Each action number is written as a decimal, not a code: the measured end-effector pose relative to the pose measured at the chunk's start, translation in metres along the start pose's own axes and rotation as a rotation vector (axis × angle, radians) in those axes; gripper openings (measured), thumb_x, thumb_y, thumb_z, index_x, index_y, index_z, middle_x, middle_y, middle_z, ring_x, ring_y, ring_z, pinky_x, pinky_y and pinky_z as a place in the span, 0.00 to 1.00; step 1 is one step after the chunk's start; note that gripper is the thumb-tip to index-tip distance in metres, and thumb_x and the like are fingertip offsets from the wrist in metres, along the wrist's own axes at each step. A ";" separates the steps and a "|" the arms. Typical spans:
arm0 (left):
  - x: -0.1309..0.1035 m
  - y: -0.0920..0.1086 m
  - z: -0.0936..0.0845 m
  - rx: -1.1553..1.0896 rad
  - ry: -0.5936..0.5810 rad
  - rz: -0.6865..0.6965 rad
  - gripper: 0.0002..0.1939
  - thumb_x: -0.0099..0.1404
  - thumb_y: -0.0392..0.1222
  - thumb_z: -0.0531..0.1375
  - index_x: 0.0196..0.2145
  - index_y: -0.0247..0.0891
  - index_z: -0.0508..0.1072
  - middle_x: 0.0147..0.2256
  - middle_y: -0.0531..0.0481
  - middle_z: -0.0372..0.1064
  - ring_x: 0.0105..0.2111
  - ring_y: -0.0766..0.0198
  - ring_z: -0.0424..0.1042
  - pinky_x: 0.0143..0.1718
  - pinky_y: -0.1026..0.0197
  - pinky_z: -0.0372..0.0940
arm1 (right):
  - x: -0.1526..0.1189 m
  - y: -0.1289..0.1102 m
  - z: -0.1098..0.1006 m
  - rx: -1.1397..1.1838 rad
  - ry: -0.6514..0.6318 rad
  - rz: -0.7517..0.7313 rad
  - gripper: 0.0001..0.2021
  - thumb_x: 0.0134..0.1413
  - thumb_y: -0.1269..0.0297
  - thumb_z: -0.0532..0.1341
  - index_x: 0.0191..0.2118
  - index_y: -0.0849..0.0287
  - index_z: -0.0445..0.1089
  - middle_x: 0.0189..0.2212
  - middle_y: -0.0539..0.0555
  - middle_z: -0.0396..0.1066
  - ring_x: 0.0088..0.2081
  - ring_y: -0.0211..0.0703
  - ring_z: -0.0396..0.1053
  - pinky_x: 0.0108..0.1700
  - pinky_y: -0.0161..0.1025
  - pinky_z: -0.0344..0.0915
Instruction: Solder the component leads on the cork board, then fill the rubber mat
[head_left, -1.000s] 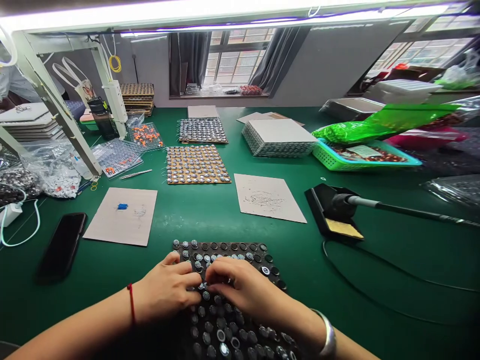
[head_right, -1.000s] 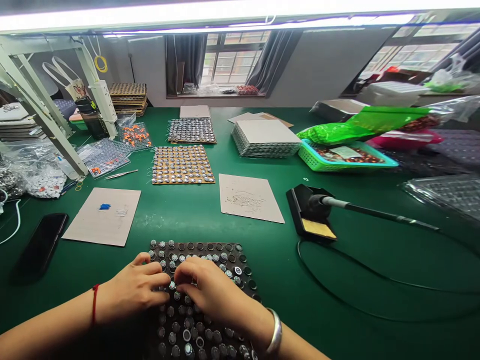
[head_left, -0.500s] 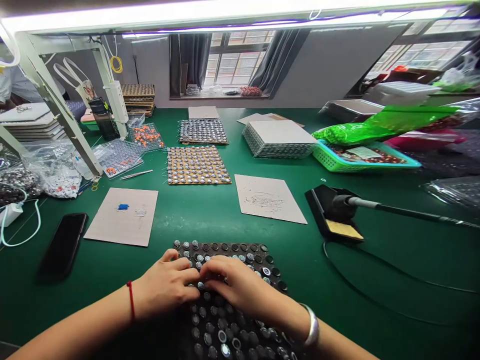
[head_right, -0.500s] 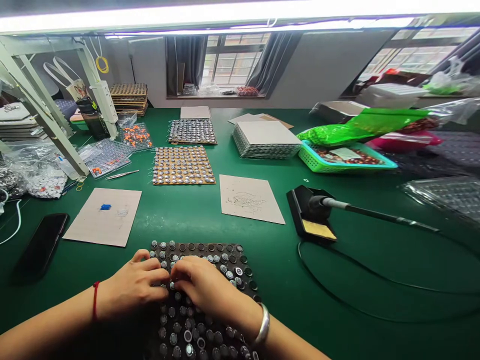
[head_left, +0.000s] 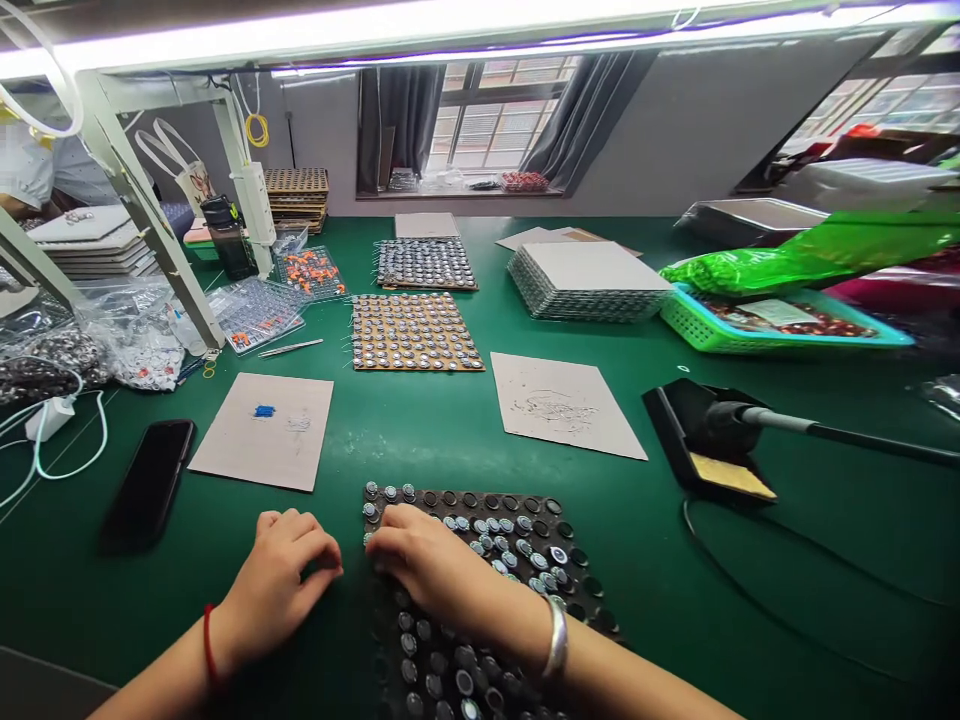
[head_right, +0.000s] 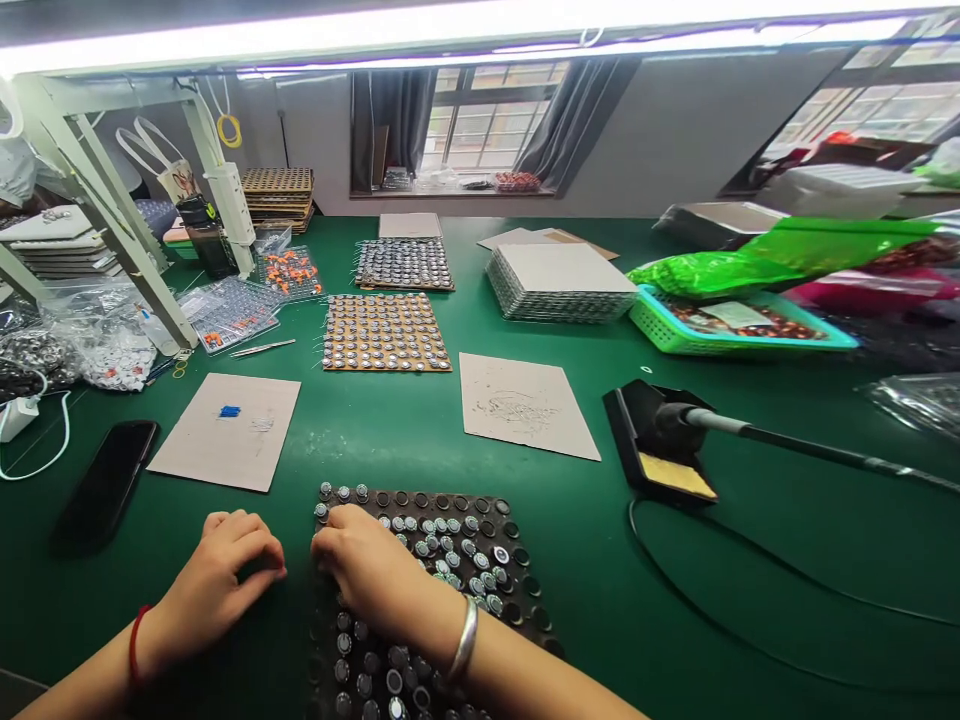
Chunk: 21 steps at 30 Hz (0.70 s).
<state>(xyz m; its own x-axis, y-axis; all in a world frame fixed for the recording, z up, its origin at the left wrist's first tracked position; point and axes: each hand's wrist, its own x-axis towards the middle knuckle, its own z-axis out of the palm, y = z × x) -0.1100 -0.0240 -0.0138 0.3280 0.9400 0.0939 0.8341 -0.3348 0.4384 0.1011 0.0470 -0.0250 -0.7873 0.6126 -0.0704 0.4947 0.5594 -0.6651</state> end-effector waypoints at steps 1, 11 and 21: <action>0.002 0.002 0.003 -0.008 -0.013 -0.010 0.10 0.62 0.26 0.64 0.34 0.40 0.73 0.32 0.57 0.70 0.35 0.63 0.68 0.40 0.57 0.50 | -0.002 0.001 -0.002 -0.001 0.016 0.012 0.11 0.56 0.81 0.59 0.38 0.60 0.75 0.36 0.57 0.71 0.40 0.47 0.68 0.43 0.40 0.65; 0.029 0.010 0.022 0.001 -0.076 0.024 0.10 0.65 0.35 0.66 0.42 0.48 0.79 0.33 0.53 0.68 0.36 0.60 0.67 0.39 0.55 0.51 | -0.044 0.006 -0.008 -0.008 0.013 0.051 0.11 0.59 0.81 0.56 0.35 0.61 0.73 0.34 0.55 0.69 0.37 0.44 0.67 0.39 0.37 0.65; 0.027 0.011 0.023 0.061 0.032 0.058 0.03 0.63 0.38 0.68 0.36 0.41 0.77 0.34 0.51 0.69 0.36 0.60 0.66 0.40 0.54 0.50 | -0.037 -0.001 -0.007 -0.180 -0.087 -0.099 0.16 0.54 0.84 0.58 0.39 0.57 0.77 0.35 0.54 0.67 0.36 0.43 0.63 0.38 0.36 0.63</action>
<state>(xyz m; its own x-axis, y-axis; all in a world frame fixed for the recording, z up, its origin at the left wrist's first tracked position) -0.0815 -0.0038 -0.0270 0.3633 0.9201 0.1464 0.8397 -0.3914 0.3765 0.1322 0.0278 -0.0166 -0.8604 0.5032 -0.0807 0.4649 0.7101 -0.5288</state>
